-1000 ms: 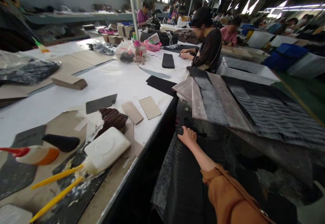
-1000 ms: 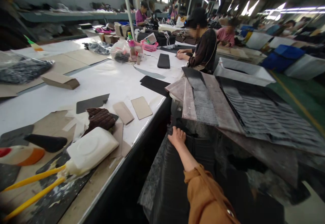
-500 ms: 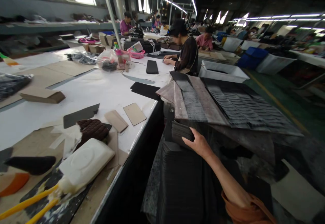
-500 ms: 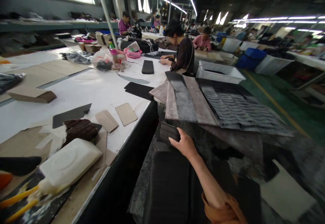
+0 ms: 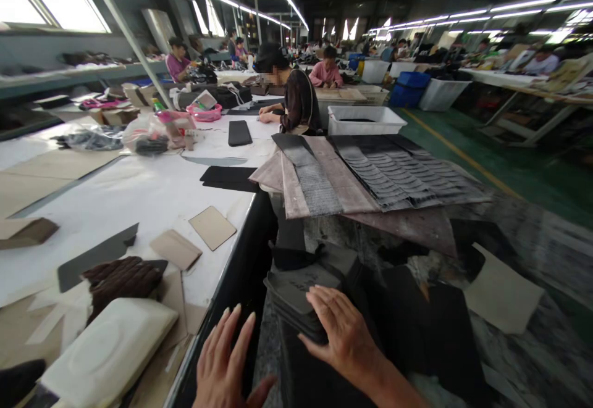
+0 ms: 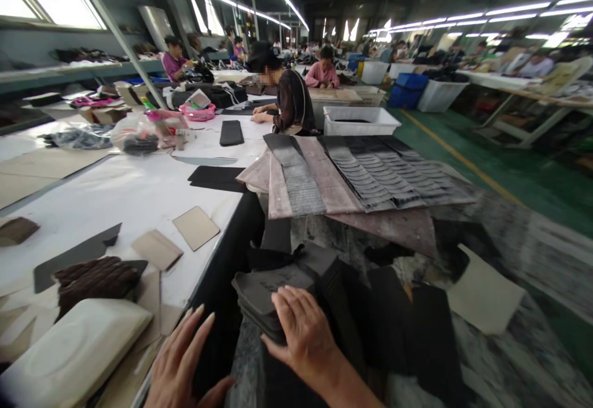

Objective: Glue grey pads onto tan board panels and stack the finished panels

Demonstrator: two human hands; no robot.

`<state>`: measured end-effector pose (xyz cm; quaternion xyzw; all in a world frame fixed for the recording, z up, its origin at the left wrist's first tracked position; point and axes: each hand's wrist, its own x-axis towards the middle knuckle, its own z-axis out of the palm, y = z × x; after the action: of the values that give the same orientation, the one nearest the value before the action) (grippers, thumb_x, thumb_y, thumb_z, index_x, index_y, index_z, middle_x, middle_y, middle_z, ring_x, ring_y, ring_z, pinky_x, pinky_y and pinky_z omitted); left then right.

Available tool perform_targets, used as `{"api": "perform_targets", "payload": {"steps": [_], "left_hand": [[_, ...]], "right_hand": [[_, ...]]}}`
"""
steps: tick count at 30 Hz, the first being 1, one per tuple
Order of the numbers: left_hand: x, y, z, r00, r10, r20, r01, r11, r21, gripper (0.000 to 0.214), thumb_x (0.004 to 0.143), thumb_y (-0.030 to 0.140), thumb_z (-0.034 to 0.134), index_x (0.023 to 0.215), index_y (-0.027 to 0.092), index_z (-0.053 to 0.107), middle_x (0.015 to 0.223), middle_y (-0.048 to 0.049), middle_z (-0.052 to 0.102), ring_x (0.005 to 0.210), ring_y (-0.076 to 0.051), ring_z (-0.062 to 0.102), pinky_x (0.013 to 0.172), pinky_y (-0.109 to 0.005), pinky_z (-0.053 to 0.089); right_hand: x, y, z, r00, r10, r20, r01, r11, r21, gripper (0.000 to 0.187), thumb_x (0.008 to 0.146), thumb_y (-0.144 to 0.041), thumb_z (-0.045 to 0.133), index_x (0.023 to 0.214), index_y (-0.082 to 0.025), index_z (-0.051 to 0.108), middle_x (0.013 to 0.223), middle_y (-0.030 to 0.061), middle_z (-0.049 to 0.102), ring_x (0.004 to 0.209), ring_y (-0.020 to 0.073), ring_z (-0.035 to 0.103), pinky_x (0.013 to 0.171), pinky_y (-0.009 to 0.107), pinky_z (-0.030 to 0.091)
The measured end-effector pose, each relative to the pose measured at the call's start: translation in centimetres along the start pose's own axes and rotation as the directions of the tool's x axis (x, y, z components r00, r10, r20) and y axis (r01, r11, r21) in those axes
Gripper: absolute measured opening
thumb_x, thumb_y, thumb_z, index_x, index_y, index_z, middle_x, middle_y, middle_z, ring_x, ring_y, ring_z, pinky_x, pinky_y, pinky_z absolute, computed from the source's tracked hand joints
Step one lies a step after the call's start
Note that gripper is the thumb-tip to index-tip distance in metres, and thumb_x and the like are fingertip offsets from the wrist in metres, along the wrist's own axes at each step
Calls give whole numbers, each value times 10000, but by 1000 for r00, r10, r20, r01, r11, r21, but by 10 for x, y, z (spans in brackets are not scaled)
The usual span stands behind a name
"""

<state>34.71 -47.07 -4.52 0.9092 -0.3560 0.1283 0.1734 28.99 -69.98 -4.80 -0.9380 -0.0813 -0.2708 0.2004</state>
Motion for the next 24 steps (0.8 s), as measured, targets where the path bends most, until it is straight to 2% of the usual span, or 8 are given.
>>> {"api": "perform_targets", "payload": {"steps": [2,5,8,11,13,16,20,24], "left_hand": [[28,15,0,982,180,-52,-174,979,102,639,697,303,603,1278,215,351,1372,-145,318,1265,-309,281,999,-458,291],[54,37,-8,942,319,-104,-312,947,77,547,716,338,575,1225,237,400,1354,-126,339,1275,-297,256,1037,-471,200],[64,47,-18,893,443,-80,-439,896,69,459,756,271,498,1202,203,412,1254,-134,441,1224,-269,343,1028,-483,213],[65,46,-26,835,546,-73,-540,837,87,395,761,213,459,1152,160,457,1095,-109,555,1090,-212,470,1023,-432,245],[62,44,-29,808,575,-127,-569,818,82,312,787,245,440,1077,152,508,968,-80,610,964,-184,532,983,-377,302],[57,46,-31,808,564,-174,-555,826,100,206,825,226,410,958,147,545,841,-66,638,811,-168,574,837,-325,404],[48,52,-28,816,540,-207,-524,842,127,192,844,130,365,849,148,556,742,-49,647,704,-149,590,735,-305,429],[44,56,-29,824,458,-334,-450,887,107,254,851,81,312,787,145,549,671,-42,639,647,-141,584,702,-310,419]], "right_hand": [[-3,-9,-6,1000,3,5,-3,1000,17,567,748,-330,580,1249,-149,386,1102,128,577,1051,246,524,879,401,472],[-3,-22,-19,1000,-7,-1,7,998,67,657,737,-333,575,1315,-171,309,1096,118,589,1039,246,535,875,393,475],[0,-30,-34,999,-11,-48,15,996,93,747,732,-368,578,1359,-162,228,1065,120,607,1013,242,552,852,372,489],[4,-31,-49,997,-24,-67,31,994,108,668,788,-384,520,1354,-159,247,1034,112,624,986,220,570,842,329,491],[5,-28,-57,998,-57,-39,62,989,136,513,857,-330,415,1331,-171,298,1035,97,627,984,194,572,850,301,481],[8,-23,-62,993,-119,19,110,959,263,407,891,-371,351,1247,-183,410,1048,78,622,992,176,563,872,285,460],[9,-21,-61,990,3,143,-62,911,407,539,744,-587,520,1107,-189,510,1039,65,610,984,178,550,893,261,433],[7,-19,-54,975,24,220,-138,841,523,630,758,-688,354,1097,-185,528,1084,86,580,1044,211,505,973,359,355]]}}
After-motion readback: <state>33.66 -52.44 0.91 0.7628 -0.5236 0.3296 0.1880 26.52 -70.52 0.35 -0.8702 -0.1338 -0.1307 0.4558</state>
